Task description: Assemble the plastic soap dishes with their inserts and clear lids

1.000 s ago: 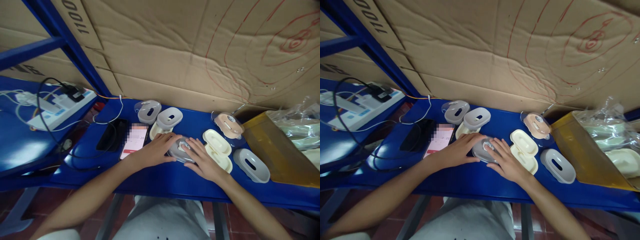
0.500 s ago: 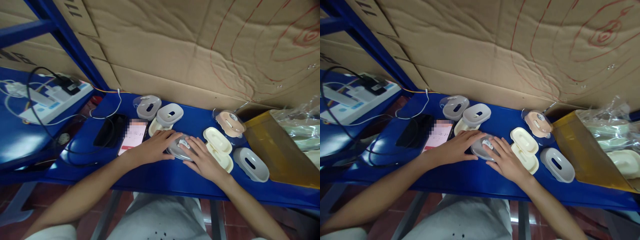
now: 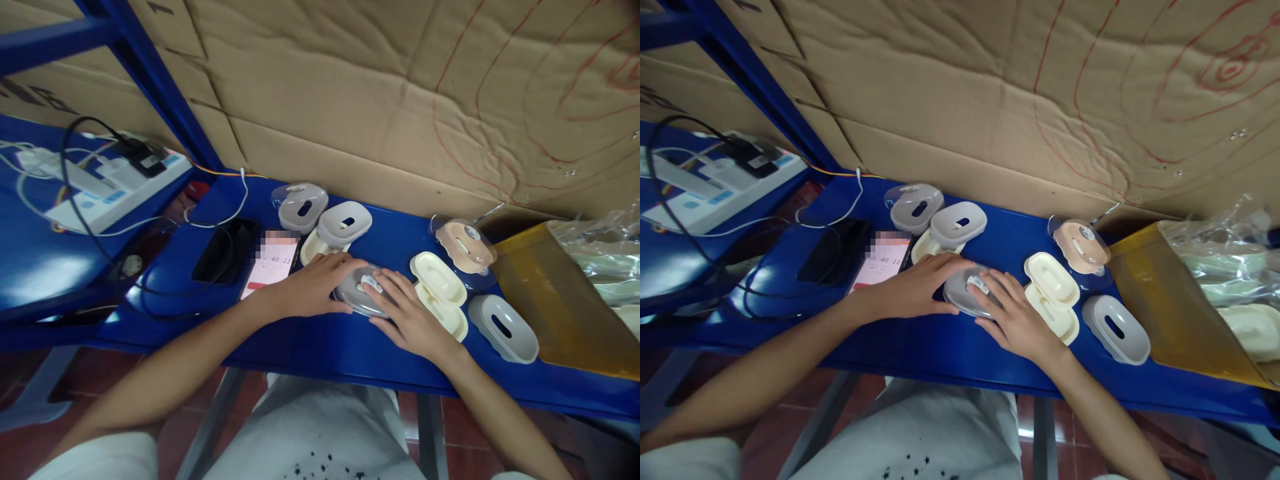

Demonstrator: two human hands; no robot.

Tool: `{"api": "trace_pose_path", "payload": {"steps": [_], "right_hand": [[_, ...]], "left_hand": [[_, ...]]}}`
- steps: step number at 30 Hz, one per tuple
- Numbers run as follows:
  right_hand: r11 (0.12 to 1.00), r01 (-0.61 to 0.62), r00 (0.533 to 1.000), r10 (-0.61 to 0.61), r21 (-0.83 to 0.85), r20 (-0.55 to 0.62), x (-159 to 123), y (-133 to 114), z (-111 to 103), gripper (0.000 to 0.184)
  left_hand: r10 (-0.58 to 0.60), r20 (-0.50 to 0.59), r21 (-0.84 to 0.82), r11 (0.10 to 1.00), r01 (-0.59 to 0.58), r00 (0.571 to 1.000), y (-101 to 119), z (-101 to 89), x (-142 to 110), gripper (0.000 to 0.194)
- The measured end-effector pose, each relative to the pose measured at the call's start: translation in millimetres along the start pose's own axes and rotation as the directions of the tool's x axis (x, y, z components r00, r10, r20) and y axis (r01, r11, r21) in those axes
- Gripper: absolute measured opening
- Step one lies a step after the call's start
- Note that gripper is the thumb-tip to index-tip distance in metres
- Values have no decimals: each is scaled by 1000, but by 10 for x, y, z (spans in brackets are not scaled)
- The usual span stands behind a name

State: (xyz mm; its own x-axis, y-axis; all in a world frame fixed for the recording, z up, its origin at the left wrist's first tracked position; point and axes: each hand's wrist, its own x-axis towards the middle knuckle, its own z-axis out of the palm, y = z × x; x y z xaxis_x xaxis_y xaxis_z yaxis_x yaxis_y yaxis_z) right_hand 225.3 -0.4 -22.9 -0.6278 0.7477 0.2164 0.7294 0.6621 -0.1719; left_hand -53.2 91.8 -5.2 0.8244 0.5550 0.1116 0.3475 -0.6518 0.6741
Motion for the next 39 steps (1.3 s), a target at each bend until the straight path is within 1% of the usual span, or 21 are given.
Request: {"api": "trace_pose_path", "payload": {"steps": [6, 12, 16, 22, 28, 34, 39], "right_hand": [[998, 0, 1000, 0, 60, -8, 28, -6, -29, 77], [999, -16, 1000, 16, 47, 0, 42, -32, -54, 78], [999, -5, 1000, 6, 45, -24, 60, -34, -56, 78], [999, 7, 999, -5, 48, -54, 86, 6, -60, 78], [999, 9, 1000, -8, 35, -28, 93, 6, -71, 78], [1000, -13, 1000, 12, 18, 23, 90, -22, -15, 78], [1000, -26, 999, 26, -13, 33, 76, -44, 18, 75]], "left_hand": [[-26, 8, 4, 1000, 26, 1000, -49, 7, -4, 81], [-45, 19, 71, 997, 43, 999, -65, 28, -2, 84], [-66, 16, 93, 994, 64, 998, -46, 26, 7, 84], [-39, 2, 97, 995, 39, 999, -56, 26, -9, 81], [-29, 8, 148, 989, 27, 1000, -71, 40, -25, 85], [-12, -4, 152, 988, 12, 1000, -84, 31, -22, 84], [-15, 2, 174, 985, 15, 1000, -103, 38, -39, 85]]}}
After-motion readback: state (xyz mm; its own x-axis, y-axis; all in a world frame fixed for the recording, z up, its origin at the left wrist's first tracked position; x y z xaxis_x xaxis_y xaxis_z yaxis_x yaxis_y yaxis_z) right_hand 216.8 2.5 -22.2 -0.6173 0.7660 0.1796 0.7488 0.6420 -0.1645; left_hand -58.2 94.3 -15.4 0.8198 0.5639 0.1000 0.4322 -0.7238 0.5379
